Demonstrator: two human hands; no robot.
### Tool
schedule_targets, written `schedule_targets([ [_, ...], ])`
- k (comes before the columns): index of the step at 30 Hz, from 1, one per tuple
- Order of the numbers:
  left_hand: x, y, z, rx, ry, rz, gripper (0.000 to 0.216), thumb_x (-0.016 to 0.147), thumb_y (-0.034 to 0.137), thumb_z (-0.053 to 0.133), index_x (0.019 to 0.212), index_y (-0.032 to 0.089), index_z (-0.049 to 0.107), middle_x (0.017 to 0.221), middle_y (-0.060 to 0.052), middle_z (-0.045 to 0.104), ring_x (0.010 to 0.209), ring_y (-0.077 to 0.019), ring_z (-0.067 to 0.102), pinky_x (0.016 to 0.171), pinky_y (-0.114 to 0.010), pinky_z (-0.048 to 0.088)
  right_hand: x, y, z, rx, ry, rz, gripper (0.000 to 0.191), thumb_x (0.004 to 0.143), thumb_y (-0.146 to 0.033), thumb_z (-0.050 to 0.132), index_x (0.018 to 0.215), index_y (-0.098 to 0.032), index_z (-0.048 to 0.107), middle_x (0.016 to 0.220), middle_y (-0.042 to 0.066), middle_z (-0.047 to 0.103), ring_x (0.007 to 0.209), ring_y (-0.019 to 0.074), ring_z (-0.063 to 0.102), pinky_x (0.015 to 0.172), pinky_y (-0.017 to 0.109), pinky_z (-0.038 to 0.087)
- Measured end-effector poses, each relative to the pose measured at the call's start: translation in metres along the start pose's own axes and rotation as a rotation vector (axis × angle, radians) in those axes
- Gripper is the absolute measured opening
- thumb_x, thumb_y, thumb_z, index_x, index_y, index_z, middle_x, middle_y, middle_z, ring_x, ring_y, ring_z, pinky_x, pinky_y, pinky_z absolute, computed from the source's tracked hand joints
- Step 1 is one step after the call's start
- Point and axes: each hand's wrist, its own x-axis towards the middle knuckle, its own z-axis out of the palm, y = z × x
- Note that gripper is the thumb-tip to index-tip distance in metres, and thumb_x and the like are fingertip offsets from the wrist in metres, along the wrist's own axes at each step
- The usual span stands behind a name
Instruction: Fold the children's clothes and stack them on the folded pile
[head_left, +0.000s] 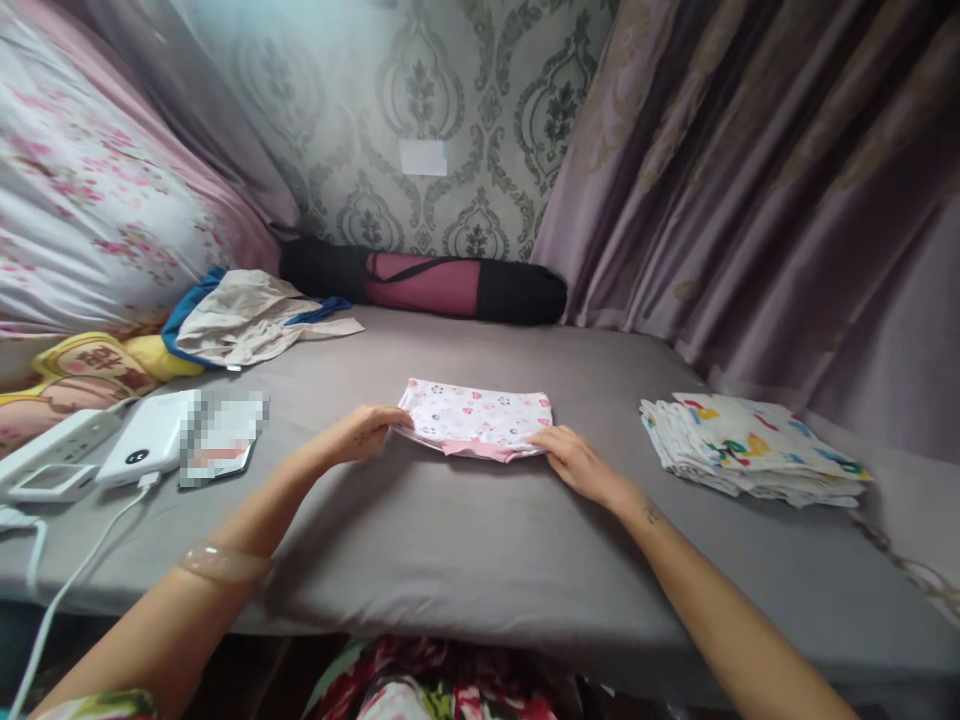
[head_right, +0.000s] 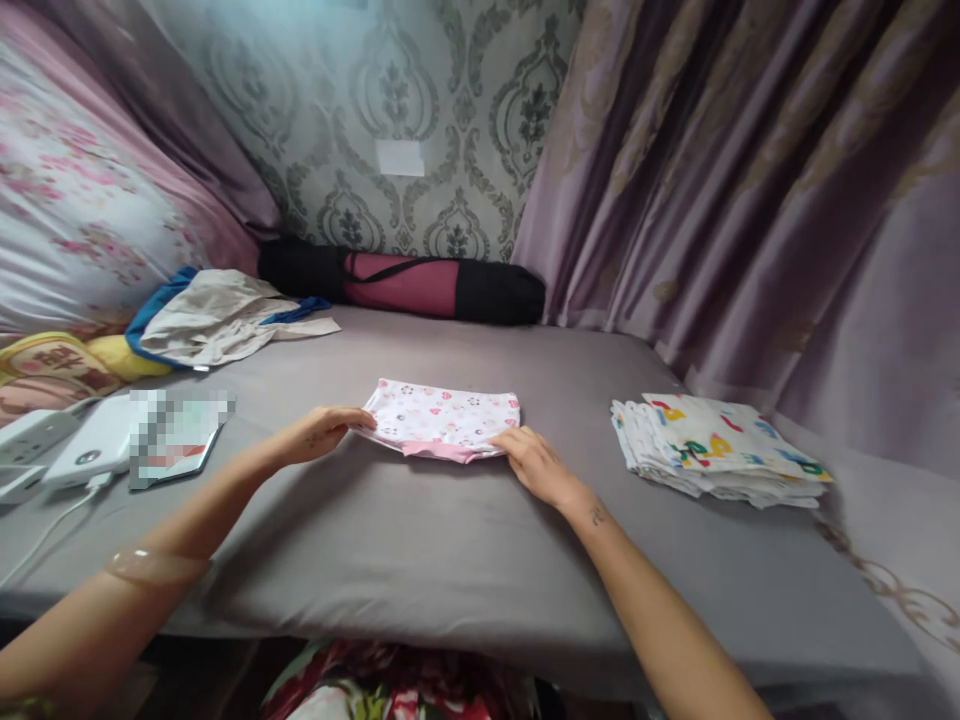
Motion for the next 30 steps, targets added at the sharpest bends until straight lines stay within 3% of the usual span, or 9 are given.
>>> schedule_targets([
  [6,-0.001,0.009,0.0,0.012,-0.082,-0.052,0.039,0.074,0.014,0.042,0.101,0.02,0.069,0.11,-0.005,0.071,0.103,-0.0206,0.063,0.092,-0.029,0.047,-0.004,-0.011,-0.001,0.035,-0.071,0.073,0.052,0.076,0.0,0.041,0.117,-0.023,0.064,0.119,0.006,0.062,0.112,0.0191,0.055,0.099,0.034,0.043],
  [8,0.0,0.014,-0.003,0.037,-0.117,-0.076,0.034,0.076,0.019,0.046,0.1,0.021,0.07,0.108,-0.005,0.071,0.1,-0.0205,0.064,0.089,-0.028,0.049,-0.003,-0.013,-0.004,0.036,-0.089,0.108,0.047,0.074,-0.002,0.044,0.109,-0.022,0.068,0.115,0.005,0.065,0.109,0.0194,0.056,0.097,0.032,0.043],
  [12,0.01,0.028,0.0,0.11,-0.105,-0.111,0.029,0.083,0.03,0.047,0.1,0.023,0.07,0.099,-0.004,0.072,0.09,-0.0196,0.065,0.081,-0.028,0.05,0.015,-0.013,-0.003,0.02,-0.045,0.231,0.03,0.083,-0.013,0.044,0.094,-0.021,0.071,0.099,0.005,0.07,0.095,0.0188,0.062,0.089,0.03,0.046],
  [14,0.025,0.038,0.012,0.162,-0.018,-0.134,0.031,0.088,0.03,0.042,0.102,0.021,0.068,0.099,-0.006,0.071,0.091,-0.0208,0.065,0.082,-0.03,0.05,0.034,-0.014,0.005,-0.011,0.015,0.27,0.034,0.086,-0.014,0.04,0.103,-0.018,0.069,0.108,0.007,0.069,0.103,0.0195,0.061,0.094,0.03,0.044],
  [16,0.045,0.046,0.031,0.213,0.069,-0.098,0.033,0.09,0.026,0.038,0.111,0.019,0.063,0.113,-0.009,0.068,0.103,-0.0225,0.062,0.09,-0.033,0.047,0.056,-0.017,0.018,-0.061,0.034,0.277,0.041,0.088,-0.014,0.037,0.12,-0.015,0.062,0.126,0.01,0.062,0.118,0.0202,0.054,0.104,0.032,0.038],
  [19,0.078,0.053,0.062,0.278,0.099,-0.066,0.039,0.09,0.018,0.038,0.125,0.015,0.054,0.131,-0.014,0.058,0.124,-0.0246,0.051,0.104,-0.038,0.038,0.09,-0.026,0.04,-0.133,-0.041,0.308,0.051,0.091,-0.016,0.032,0.14,-0.009,0.045,0.147,0.014,0.044,0.137,0.0228,0.036,0.114,0.037,0.024],
  [22,0.1,0.052,0.084,0.331,0.094,-0.133,0.039,0.092,0.018,0.035,0.129,0.014,0.049,0.136,-0.017,0.053,0.131,-0.0268,0.043,0.109,-0.045,0.032,0.112,-0.035,0.056,-0.144,-0.134,0.359,0.055,0.094,-0.021,0.027,0.147,-0.004,0.033,0.154,0.015,0.03,0.144,0.0257,0.022,0.118,0.043,0.014],
  [25,0.107,0.047,0.092,0.366,0.094,-0.175,0.039,0.096,0.023,0.029,0.129,0.013,0.048,0.138,-0.018,0.051,0.132,-0.028,0.043,0.11,-0.05,0.029,0.119,-0.036,0.065,-0.131,-0.169,0.387,0.057,0.096,-0.024,0.024,0.148,-0.004,0.03,0.156,0.014,0.027,0.145,0.0257,0.021,0.118,0.044,0.012],
  [30,0.102,0.033,0.089,0.436,0.124,-0.2,0.044,0.099,0.037,0.029,0.131,0.013,0.048,0.142,-0.018,0.047,0.134,-0.0303,0.039,0.11,-0.05,0.028,0.115,-0.03,0.069,-0.137,-0.171,0.399,0.058,0.097,-0.031,0.022,0.15,-0.008,0.029,0.157,0.01,0.026,0.145,0.0249,0.02,0.118,0.044,0.012],
])
